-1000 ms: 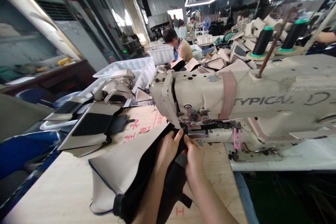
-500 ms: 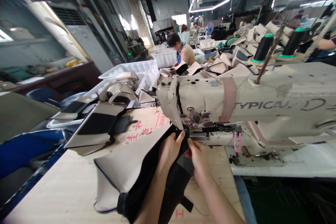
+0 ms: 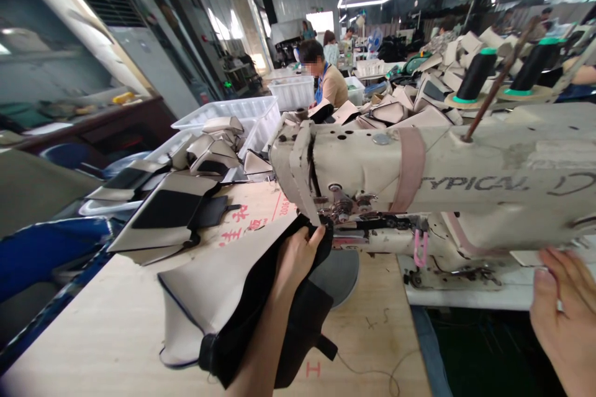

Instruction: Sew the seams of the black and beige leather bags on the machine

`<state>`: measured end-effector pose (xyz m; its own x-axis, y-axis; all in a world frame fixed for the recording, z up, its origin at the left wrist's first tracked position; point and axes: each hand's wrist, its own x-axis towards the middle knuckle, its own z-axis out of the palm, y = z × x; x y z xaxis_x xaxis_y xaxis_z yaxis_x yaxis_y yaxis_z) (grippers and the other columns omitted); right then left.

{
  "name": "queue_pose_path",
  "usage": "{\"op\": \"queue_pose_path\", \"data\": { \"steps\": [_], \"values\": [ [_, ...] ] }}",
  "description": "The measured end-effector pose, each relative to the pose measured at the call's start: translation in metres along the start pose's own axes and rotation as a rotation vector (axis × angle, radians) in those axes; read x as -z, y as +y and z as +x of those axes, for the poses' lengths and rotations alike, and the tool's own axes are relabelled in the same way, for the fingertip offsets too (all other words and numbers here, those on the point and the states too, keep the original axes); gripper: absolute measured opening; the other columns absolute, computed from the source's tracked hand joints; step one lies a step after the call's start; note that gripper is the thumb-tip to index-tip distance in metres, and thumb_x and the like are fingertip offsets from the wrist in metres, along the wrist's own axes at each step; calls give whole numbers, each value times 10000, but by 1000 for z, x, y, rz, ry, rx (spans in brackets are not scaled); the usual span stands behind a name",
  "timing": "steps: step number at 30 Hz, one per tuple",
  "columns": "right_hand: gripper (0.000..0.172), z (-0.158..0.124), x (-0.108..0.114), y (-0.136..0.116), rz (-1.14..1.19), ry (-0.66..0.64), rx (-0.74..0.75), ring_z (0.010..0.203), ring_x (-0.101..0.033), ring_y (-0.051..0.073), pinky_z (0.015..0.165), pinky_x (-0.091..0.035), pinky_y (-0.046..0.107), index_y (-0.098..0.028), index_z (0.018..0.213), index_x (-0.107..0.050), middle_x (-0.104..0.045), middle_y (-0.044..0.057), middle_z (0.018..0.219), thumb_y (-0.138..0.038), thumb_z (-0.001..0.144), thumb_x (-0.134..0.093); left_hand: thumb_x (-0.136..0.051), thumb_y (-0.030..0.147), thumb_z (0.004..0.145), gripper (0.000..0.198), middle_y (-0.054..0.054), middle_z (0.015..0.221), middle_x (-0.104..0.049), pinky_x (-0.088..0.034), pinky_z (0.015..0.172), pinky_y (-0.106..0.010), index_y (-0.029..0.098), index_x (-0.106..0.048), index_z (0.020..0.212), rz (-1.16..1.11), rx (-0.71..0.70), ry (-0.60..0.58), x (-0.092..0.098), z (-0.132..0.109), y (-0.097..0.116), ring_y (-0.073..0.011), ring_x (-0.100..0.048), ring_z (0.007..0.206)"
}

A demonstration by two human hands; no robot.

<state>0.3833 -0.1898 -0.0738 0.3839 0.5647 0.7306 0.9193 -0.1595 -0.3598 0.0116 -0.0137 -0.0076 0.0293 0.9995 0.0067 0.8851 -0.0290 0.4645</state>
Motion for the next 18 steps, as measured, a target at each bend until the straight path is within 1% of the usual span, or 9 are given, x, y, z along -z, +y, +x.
{"op": "queue_pose_path", "data": {
  "steps": [3, 5, 8, 11, 13, 14, 15, 17, 18],
  "values": [
    [458, -24, -11, -3, -98, -3, 109, 1115, -498, 310, 1001, -287, 452, -257, 1293, -442, -495, 25, 1257, -350, 848, -393, -384, 506, 851, 460, -44, 612, -599, -230, 483, -222, 131, -620, 728, -2, -21, 9, -2, -2, -2, -106, -477, 502],
    [458, -29, -14, 0, -125, 9, 128, 1094, -518, 299, 998, -295, 450, -251, 1289, -448, -517, 41, 1235, -363, 850, -382, -383, 512, 849, 469, -46, 609, -600, -238, 488, -223, 129, -627, 733, 7, -31, 15, -2, -4, -3, -110, -485, 507],
    [455, -14, -8, 5, -162, 57, 175, 1058, -548, 279, 971, -324, 438, -235, 1264, -482, -571, 61, 1172, -383, 848, -370, -383, 510, 850, 475, -55, 625, -608, -253, 501, -225, 121, -634, 743, 16, -55, 23, -1, -8, -4, -119, -509, 539],
    [450, 14, 11, -2, -195, 46, 164, 1060, -549, 264, 977, -313, 426, -211, 1231, -520, -586, 72, 1152, -402, 857, -359, -380, 509, 853, 478, -60, 640, -614, -267, 513, -224, 119, -635, 747, 5, -75, 16, 0, -9, -5, -128, -531, 566],
    [430, 27, 23, -21, -201, 23, 108, 1050, -553, 269, 978, -305, 423, -196, 1190, -558, -601, 79, 1127, -403, 865, -368, -377, 507, 854, 477, -61, 638, -613, -273, 520, -225, 121, -637, 747, -4, -85, 21, 0, -9, -5, -131, -537, 572],
    [407, 28, 26, -36, -184, 18, 81, 1027, -562, 274, 962, -319, 417, -188, 1154, -586, -617, 85, 1093, -397, 859, -398, -375, 507, 855, 478, -60, 635, -612, -275, 522, -225, 122, -637, 745, -8, -90, 26, 0, -9, -6, -131, -537, 572],
    [369, 25, 26, -55, -142, 47, 58, 975, -584, 275, 924, -351, 406, -182, 1092, -624, -645, 90, 1022, -385, 848, -435, -373, 507, 855, 480, -60, 632, -611, -275, 524, -226, 123, -637, 742, -9, -93, 30, 0, -9, -6, -131, -536, 571],
    [259, 11, 15, -104, 66, 41, -5, 861, -607, 256, 822, -412, 362, -180, 934, -674, -666, 87, 881, -352, 795, -538, -370, 508, 855, 482, -58, 631, -610, -273, 523, -226, 124, -635, 735, -8, -95, 34, 0, -8, -6, -128, -530, 566],
    [202, 1, 3, -132, 245, -24, -68, 773, -612, 221, 746, -434, 319, -189, 843, -677, -663, 66, 794, -341, 784, -558, -369, 507, 856, 481, -57, 632, -610, -272, 522, -226, 125, -633, 732, -7, -95, 34, 0, -8, -6, -126, -526, 562]
  ]
}}
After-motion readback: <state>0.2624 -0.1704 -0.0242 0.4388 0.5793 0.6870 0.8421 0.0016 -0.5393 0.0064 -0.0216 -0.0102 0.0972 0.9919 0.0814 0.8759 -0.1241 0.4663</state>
